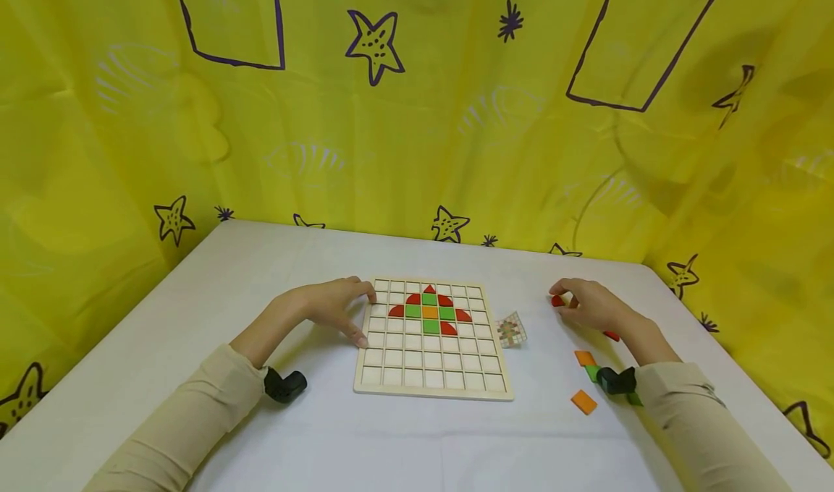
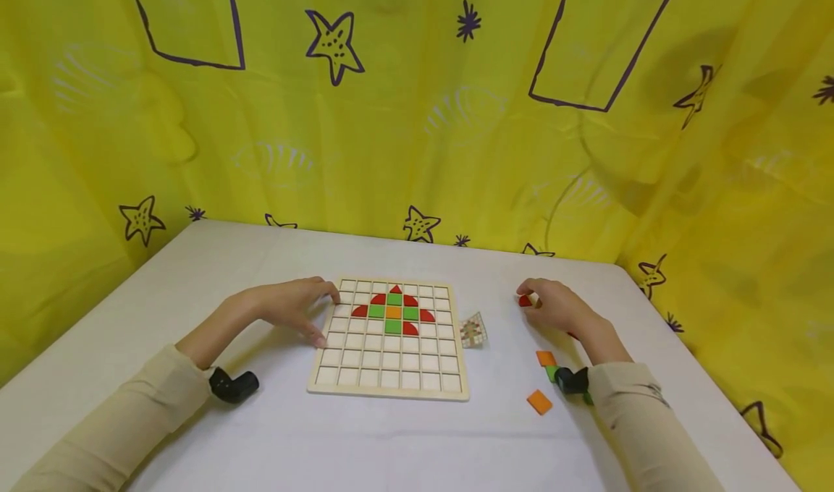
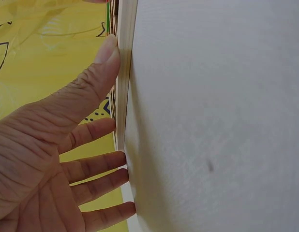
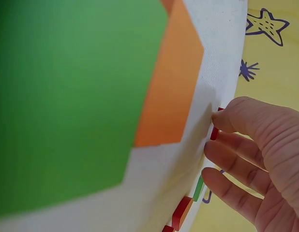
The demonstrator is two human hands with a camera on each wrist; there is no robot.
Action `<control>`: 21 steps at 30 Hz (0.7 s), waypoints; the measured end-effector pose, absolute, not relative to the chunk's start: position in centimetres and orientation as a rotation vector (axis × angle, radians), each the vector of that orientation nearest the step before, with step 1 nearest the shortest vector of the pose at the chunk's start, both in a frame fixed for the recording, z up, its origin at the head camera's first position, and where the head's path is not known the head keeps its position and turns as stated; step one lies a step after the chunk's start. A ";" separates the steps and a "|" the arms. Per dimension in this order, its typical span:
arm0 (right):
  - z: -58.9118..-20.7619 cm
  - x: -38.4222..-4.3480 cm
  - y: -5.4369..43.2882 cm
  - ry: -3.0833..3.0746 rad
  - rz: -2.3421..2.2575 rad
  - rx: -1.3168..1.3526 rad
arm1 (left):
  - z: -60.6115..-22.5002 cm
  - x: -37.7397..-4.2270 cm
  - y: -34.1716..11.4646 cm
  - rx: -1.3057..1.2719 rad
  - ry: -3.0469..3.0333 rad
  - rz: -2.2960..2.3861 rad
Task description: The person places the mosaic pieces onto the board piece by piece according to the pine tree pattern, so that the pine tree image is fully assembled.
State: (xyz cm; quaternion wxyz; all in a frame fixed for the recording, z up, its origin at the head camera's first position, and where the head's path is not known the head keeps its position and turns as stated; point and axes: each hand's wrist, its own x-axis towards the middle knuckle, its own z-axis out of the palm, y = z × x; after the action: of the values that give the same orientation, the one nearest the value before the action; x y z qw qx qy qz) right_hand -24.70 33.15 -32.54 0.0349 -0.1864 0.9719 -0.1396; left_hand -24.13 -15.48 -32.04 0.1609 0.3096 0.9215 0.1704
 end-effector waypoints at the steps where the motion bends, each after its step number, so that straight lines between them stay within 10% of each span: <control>1: -32.5 -24.7 33.1 2.989 -0.430 -0.576 | -32.0 -24.1 -15.5 0.885 2.633 0.486; 21: -32.2 -23.3 32.5 3.000 -0.367 -0.638 | -32.2 -24.2 -15.5 0.873 2.631 0.498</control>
State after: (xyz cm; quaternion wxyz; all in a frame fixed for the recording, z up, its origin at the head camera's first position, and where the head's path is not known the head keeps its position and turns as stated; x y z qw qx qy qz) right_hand -23.26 32.52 -32.18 0.0263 -0.2063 0.9709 -0.1189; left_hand -24.21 -15.50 -32.20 0.1619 0.3059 0.9218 0.1745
